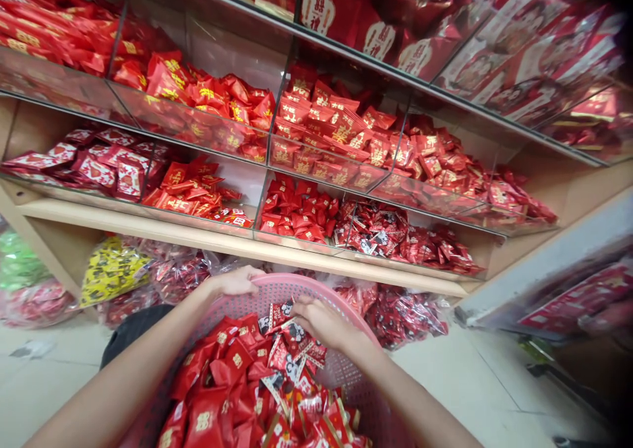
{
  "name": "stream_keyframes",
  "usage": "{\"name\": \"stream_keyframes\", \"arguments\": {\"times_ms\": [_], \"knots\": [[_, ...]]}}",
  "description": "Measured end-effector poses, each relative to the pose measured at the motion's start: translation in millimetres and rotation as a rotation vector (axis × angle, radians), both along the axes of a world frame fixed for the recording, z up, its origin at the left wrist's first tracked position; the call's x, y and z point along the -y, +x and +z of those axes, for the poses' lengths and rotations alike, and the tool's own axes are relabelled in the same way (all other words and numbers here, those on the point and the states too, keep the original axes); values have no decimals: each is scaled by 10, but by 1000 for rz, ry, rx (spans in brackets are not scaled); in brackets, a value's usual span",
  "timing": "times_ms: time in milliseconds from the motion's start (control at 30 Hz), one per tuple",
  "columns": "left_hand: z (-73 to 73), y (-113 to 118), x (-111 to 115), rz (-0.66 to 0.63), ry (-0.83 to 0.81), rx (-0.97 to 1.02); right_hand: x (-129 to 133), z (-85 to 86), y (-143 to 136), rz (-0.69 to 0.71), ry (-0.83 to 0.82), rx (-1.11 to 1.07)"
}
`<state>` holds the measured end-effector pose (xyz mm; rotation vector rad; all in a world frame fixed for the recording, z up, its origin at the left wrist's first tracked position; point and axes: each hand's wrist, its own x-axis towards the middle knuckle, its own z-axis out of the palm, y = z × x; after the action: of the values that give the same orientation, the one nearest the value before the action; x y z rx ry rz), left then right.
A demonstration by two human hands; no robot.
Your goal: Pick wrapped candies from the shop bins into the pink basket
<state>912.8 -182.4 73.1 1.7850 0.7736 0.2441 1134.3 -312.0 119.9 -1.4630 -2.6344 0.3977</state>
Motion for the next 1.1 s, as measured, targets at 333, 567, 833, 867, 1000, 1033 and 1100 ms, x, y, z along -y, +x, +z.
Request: {"name": "stream_keyframes", "arguments": {"times_ms": [333, 567, 833, 867, 1000, 1033, 1100], "knots": [[73, -22, 41, 23, 40, -71, 473, -67, -247, -456, 65, 267], [60, 6, 26, 12, 40, -45, 565, -212, -278, -454, -97, 261], [48, -6, 27, 18, 40, -38, 588, -301, -361, -423, -113, 178], [52, -7, 29, 15, 49, -40, 598, -312, -373, -413, -103, 175], [71, -10, 34, 12, 85, -62, 641, -306, -428, -347, -82, 174], [73, -10, 35, 13, 88, -62, 650, -292, -443, -323, -76, 179], [73, -11, 36, 11, 90, -56, 661, -263, -471, -274, -55, 200]]}}
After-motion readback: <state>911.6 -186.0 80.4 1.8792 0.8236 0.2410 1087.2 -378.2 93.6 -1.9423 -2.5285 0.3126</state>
